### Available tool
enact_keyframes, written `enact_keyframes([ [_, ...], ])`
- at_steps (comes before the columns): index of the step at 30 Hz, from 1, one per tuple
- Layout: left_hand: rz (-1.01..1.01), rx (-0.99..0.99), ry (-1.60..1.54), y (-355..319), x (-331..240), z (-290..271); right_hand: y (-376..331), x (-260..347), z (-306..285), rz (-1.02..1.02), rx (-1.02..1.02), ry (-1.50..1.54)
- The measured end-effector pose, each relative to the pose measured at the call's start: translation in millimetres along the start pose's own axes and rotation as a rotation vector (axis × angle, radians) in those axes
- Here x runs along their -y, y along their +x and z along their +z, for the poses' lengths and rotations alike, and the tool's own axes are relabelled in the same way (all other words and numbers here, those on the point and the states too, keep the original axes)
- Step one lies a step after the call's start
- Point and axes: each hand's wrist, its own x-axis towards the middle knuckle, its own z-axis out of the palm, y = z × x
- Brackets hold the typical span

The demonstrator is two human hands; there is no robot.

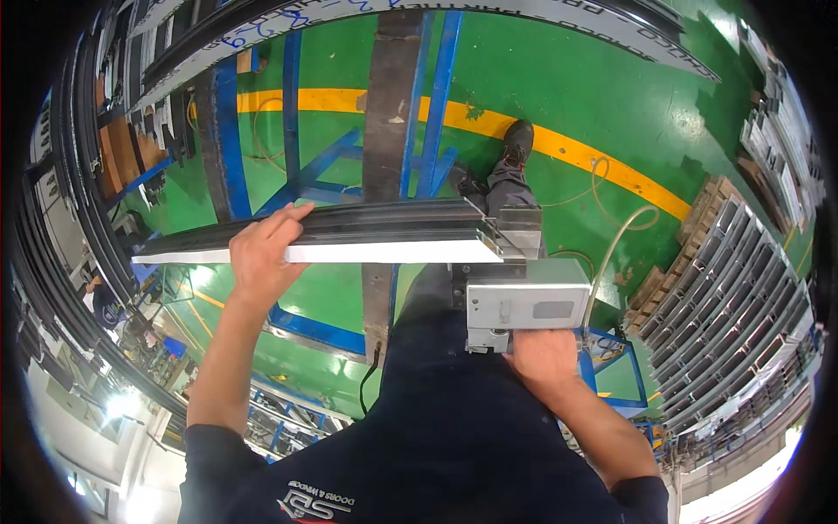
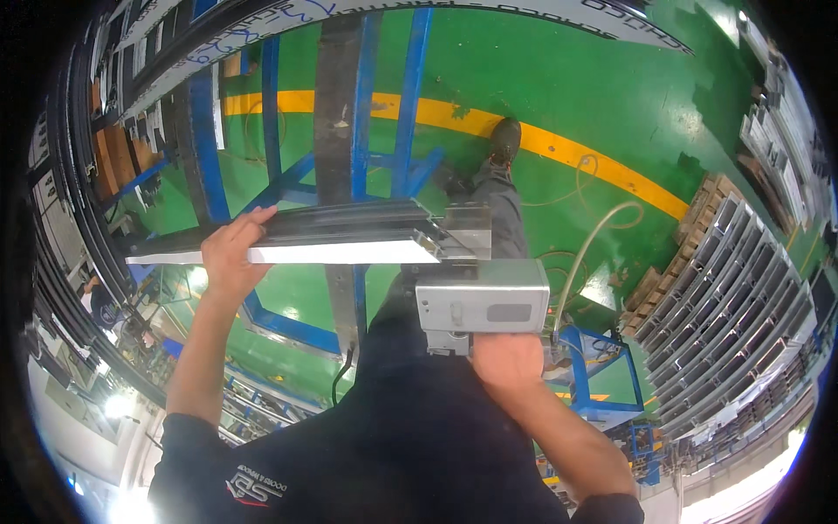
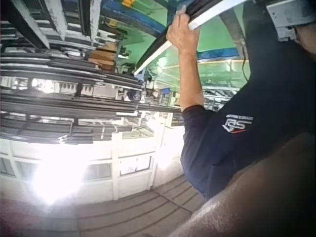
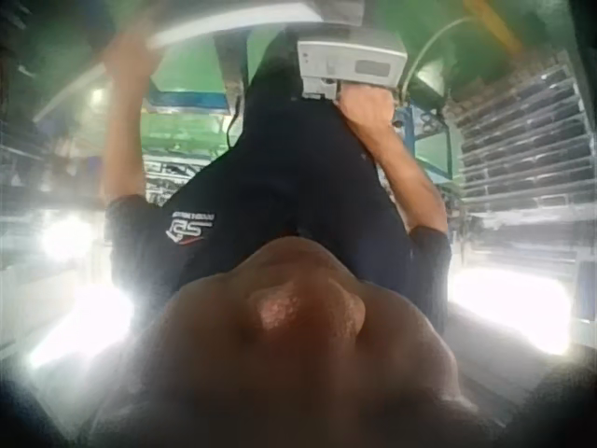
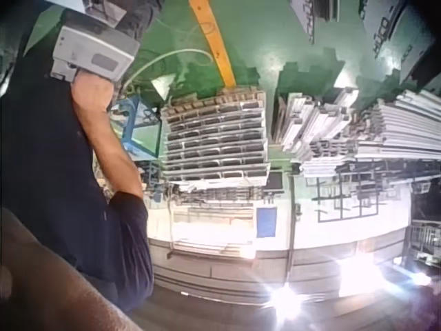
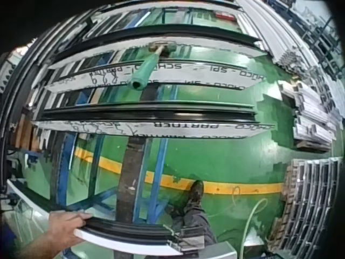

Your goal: The person uses a pneumatic rivet gun to attach metal corner brackets to long aluminum profiles. They repeatedly position the tool on the joints of the profiles and fire the rivets, occasionally using a rubber mallet to tap the brackets into place. The person works on multiple profiles, moving between them to complete the assembly.

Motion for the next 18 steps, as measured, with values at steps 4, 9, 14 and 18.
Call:
enact_keyframes([
  [4,0.008,-0.04,-0.002,-4,2,7,3,-3,4,-0.007,0.011,0.006],
  [9,0.03,-0.018,0.031,-7,6,9,11,-3,12,0.046,0.013,-0.042],
  [14,0.034,-0.009,-0.003,-8,6,6,13,-1,19,0.006,-0.101,-0.069],
  [18,-0.035,0.062,-0.006,-5,0,-3,5,4,9,0.01,0.02,-0.085],
])
